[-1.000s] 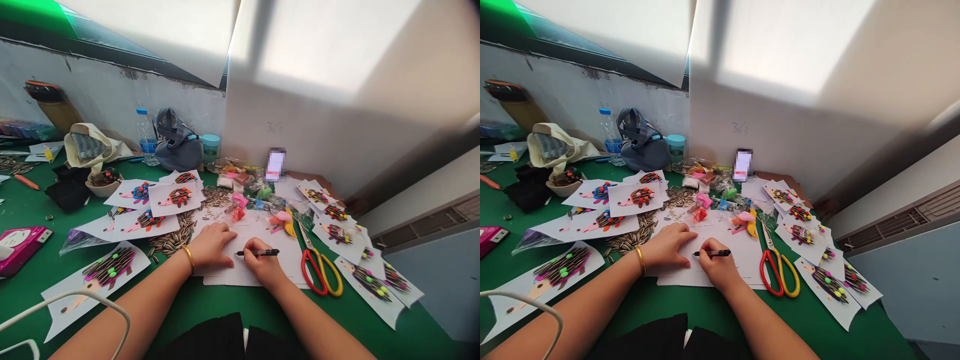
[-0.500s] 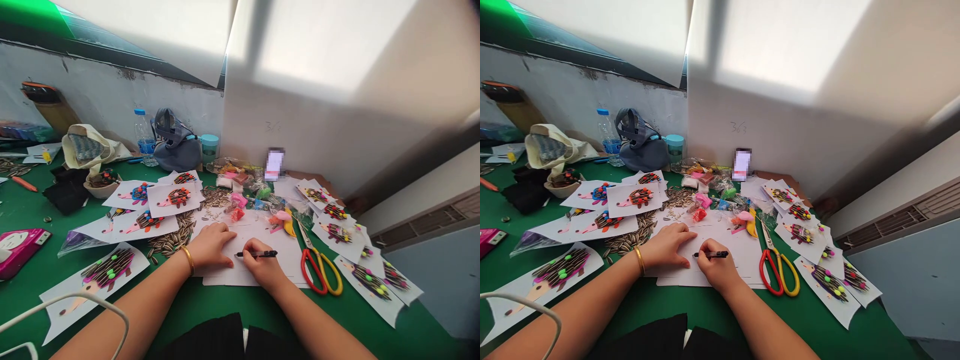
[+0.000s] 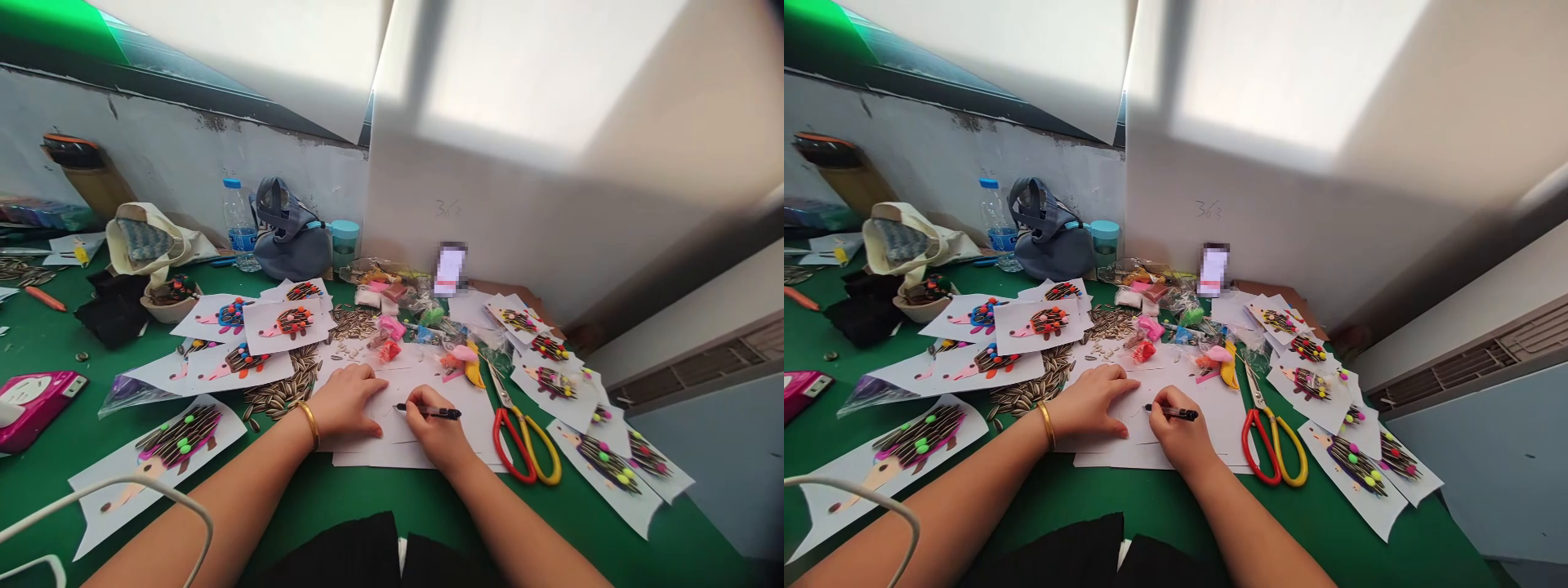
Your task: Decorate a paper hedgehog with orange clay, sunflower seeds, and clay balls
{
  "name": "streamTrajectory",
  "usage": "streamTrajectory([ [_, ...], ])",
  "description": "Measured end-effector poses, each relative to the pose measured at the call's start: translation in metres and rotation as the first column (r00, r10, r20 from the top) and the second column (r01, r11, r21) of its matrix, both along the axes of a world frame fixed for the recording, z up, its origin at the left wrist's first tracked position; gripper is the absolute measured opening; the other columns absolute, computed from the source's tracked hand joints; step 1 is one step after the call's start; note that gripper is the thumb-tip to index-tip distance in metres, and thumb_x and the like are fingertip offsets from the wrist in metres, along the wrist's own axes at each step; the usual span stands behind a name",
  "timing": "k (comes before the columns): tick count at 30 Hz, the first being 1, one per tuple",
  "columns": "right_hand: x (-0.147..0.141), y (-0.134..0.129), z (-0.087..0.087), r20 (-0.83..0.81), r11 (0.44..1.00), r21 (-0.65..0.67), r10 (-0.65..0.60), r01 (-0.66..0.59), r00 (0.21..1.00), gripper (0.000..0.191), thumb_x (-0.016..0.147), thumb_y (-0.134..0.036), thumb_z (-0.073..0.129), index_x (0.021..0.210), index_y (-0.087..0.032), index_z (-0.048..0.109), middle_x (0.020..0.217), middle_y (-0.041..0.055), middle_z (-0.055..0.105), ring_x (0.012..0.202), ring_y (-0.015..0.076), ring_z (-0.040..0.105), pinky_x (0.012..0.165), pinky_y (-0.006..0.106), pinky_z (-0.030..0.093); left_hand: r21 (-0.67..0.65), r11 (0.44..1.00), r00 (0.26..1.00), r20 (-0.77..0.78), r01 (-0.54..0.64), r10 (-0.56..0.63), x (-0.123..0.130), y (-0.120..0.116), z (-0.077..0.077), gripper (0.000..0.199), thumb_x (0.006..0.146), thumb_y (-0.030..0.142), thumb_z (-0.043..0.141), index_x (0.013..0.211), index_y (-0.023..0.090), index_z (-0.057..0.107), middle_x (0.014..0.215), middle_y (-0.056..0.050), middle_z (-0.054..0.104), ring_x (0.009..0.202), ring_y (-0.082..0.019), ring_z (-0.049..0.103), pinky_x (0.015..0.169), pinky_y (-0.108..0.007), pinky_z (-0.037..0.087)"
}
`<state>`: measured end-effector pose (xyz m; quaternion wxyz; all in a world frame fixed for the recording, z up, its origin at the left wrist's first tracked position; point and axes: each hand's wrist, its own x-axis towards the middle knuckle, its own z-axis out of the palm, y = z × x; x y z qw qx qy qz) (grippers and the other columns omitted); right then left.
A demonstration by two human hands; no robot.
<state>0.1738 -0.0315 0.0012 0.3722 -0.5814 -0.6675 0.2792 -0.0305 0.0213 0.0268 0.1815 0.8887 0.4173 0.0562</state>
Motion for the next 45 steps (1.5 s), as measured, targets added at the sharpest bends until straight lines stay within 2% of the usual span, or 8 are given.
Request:
streamTrajectory([
  [10, -0.004, -0.007, -0.001, -0.033, 0.993, -0.025, 0.112, -0.113, 0.993, 0.009, 0.082, -0.022, 0.052, 0.076, -0.020, 0.058, 0.068, -0.0019, 0.057, 0.063, 0.0137, 0.051, 0.058, 0.024, 0.038, 0.011, 1.000, 1.000, 0.002, -0.006, 0.006, 0.000, 0.001, -0.004, 0.079, 0.056, 0.057, 0.081, 0.127, 0.030, 0.057, 0.115, -0.008, 0.057, 0.110, -0.031, 0.051, 0.092, -0.041, 0.040],
  [20, -0.006, -0.007, 0.000, -0.030, 0.990, -0.038, 0.132, -0.133, 0.991, 0.008, 0.082, -0.022, 0.052, 0.078, -0.021, 0.059, 0.070, -0.0016, 0.060, 0.064, 0.0141, 0.053, 0.059, 0.024, 0.039, 0.011, 1.000, 1.000, 0.001, 0.001, -0.001, 0.000, 0.001, -0.003, 0.079, 0.057, 0.057, 0.080, 0.127, 0.030, 0.057, 0.114, -0.008, 0.057, 0.109, -0.031, 0.051, 0.092, -0.040, 0.040],
  [34, -0.002, -0.008, 0.003, 0.015, 0.995, -0.054, 0.088, -0.087, 0.996, 0.008, 0.079, -0.021, 0.052, 0.073, -0.021, 0.056, 0.067, -0.0018, 0.059, 0.062, 0.0145, 0.053, 0.057, 0.025, 0.038, -0.009, 1.000, 1.000, 0.003, -0.003, 0.003, 0.000, 0.000, 0.001, 0.080, 0.057, 0.055, 0.081, 0.129, 0.029, 0.056, 0.115, -0.008, 0.056, 0.110, -0.031, 0.050, 0.093, -0.040, 0.040],
  [45, 0.013, -0.007, 0.004, 0.038, 0.999, -0.040, -0.029, 0.030, 0.999, 0.009, 0.078, -0.023, 0.052, 0.069, -0.022, 0.054, 0.064, -0.0015, 0.058, 0.061, 0.0160, 0.053, 0.055, 0.026, 0.038, -0.022, 1.000, 1.000, 0.013, -0.016, 0.016, 0.000, -0.001, 0.000, 0.081, 0.057, 0.055, 0.081, 0.130, 0.030, 0.055, 0.116, -0.007, 0.056, 0.111, -0.030, 0.051, 0.093, -0.040, 0.040],
])
